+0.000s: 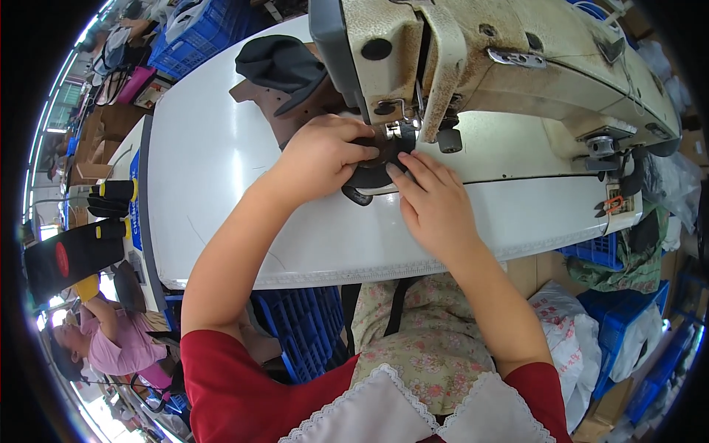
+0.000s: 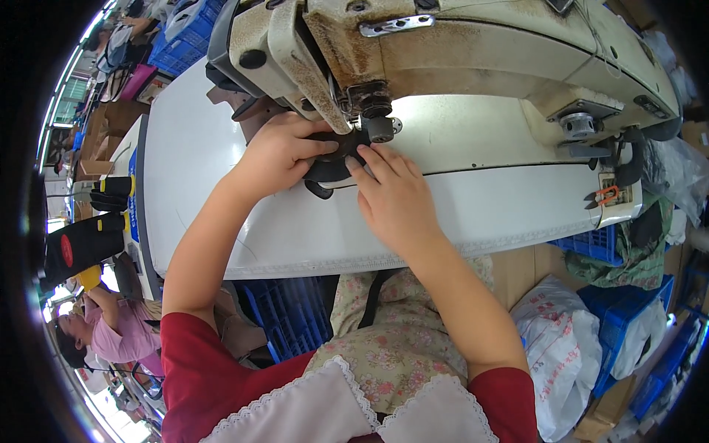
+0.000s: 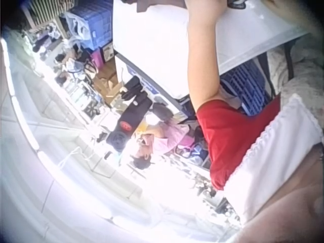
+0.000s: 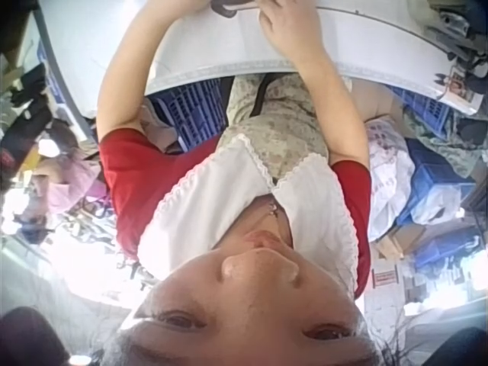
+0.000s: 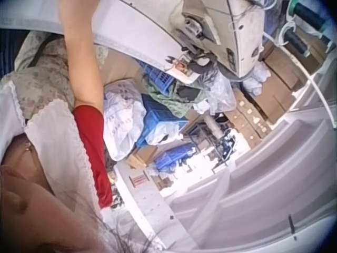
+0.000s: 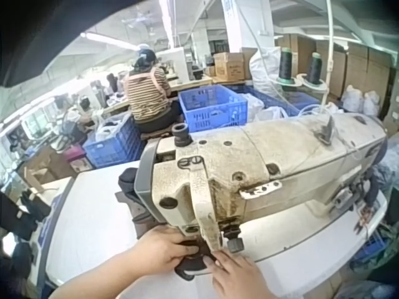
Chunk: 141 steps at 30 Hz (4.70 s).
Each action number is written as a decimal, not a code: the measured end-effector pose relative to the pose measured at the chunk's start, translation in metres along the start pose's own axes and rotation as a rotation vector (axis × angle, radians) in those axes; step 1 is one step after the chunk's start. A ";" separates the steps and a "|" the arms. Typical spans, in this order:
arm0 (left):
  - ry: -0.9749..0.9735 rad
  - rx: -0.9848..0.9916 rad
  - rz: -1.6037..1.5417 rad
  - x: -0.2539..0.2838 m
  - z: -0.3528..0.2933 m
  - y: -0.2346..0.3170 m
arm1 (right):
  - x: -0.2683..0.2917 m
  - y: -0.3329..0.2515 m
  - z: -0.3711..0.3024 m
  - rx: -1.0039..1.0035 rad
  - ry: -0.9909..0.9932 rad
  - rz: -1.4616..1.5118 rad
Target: Stitching components of a leather boot upper using an industrial sewing machine.
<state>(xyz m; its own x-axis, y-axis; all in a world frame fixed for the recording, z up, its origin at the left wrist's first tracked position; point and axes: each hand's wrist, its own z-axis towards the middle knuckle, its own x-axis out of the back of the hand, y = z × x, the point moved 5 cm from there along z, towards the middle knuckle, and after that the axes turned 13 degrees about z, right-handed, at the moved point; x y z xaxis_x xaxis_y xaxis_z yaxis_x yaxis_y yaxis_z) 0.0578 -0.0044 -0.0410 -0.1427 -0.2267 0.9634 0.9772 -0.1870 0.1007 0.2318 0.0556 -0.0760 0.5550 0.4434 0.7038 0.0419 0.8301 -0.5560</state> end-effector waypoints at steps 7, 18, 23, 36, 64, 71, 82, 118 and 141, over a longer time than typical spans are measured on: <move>0.003 -0.015 0.028 0.001 -0.001 0.002 | 0.000 0.000 0.000 -0.007 -0.009 -0.005; 0.039 0.027 0.098 -0.002 0.003 0.009 | 0.003 0.004 0.007 -0.008 0.048 0.023; 0.053 0.041 0.122 0.000 0.008 0.013 | 0.007 0.010 0.015 -0.012 0.044 0.045; 0.056 0.076 0.148 -0.002 0.004 0.010 | 0.004 0.006 0.009 -0.003 0.056 0.008; 0.076 0.216 0.476 -0.018 0.012 0.037 | 0.010 0.022 0.014 -0.060 0.093 0.028; 0.024 0.254 0.531 -0.021 0.018 0.042 | 0.012 0.026 0.018 -0.064 0.110 0.022; -0.006 0.378 0.525 -0.013 0.021 0.044 | 0.013 0.016 0.021 -0.060 0.161 0.020; -0.226 -0.224 0.596 0.024 -0.022 0.029 | -0.018 -0.010 0.020 -0.002 0.161 -0.023; -0.168 -0.272 0.558 0.017 -0.014 0.050 | -0.014 -0.003 0.018 -0.022 0.159 -0.028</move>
<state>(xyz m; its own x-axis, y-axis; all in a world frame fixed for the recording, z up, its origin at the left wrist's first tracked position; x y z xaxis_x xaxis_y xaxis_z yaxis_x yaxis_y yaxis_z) 0.1017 -0.0307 -0.0235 0.4236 -0.2112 0.8809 0.8195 -0.3250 -0.4720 0.2089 0.0532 -0.0765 0.6780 0.3594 0.6412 0.0767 0.8329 -0.5480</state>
